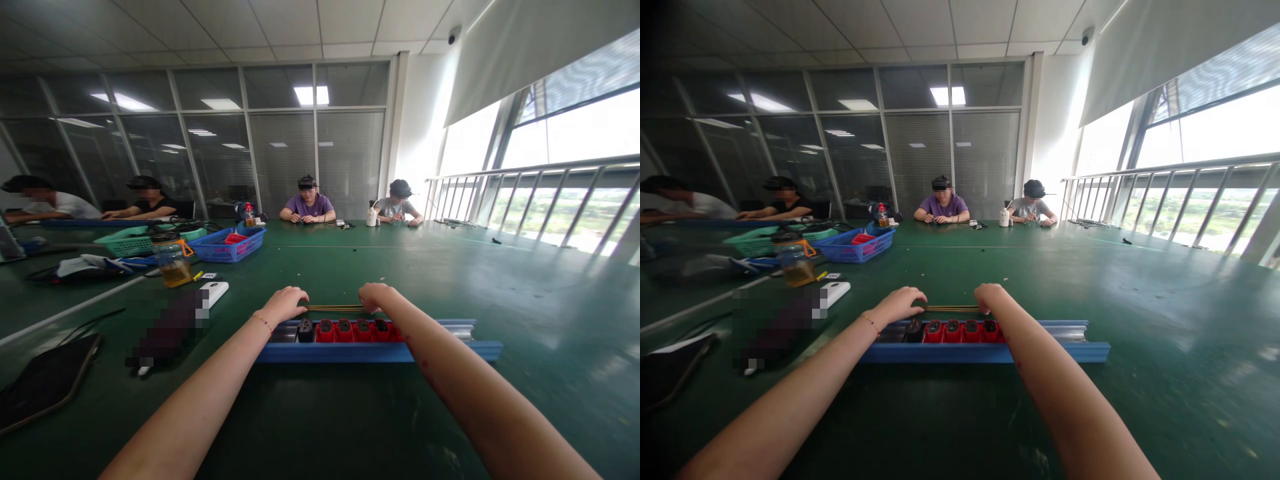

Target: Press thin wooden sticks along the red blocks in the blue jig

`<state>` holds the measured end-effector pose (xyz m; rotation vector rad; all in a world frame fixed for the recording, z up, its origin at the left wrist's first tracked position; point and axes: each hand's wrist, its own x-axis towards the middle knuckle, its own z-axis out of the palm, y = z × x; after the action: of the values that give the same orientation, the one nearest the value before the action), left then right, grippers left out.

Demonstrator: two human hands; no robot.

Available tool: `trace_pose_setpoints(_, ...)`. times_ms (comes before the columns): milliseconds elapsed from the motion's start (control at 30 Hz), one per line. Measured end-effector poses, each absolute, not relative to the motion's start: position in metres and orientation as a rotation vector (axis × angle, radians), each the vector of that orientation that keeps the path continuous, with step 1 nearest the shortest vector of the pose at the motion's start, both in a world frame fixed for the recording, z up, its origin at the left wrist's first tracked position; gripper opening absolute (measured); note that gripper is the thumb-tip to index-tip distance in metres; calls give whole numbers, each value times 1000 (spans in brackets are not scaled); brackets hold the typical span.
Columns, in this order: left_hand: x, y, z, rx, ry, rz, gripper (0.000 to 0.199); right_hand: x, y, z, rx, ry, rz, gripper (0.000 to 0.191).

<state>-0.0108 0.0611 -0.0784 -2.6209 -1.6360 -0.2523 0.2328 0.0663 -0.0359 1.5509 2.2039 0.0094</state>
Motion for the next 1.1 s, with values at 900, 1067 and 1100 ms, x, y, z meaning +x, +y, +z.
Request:
trace_pose_setpoints(900, -13, 55, -46, -2780, -1710, -496, 20, 317, 40, -8, 1608, 2648, -24, 29)
trace_pose_setpoints(1067, -13, 27, 0, -2943, -1678, -821, 33, 347, 13, 7, 1671, 2900, -358, 39)
trace_pose_setpoints(1100, -12, 20, 7, -3015, -1666, -776, 36, 349, 9, 8, 1650, 2936, -407, 40)
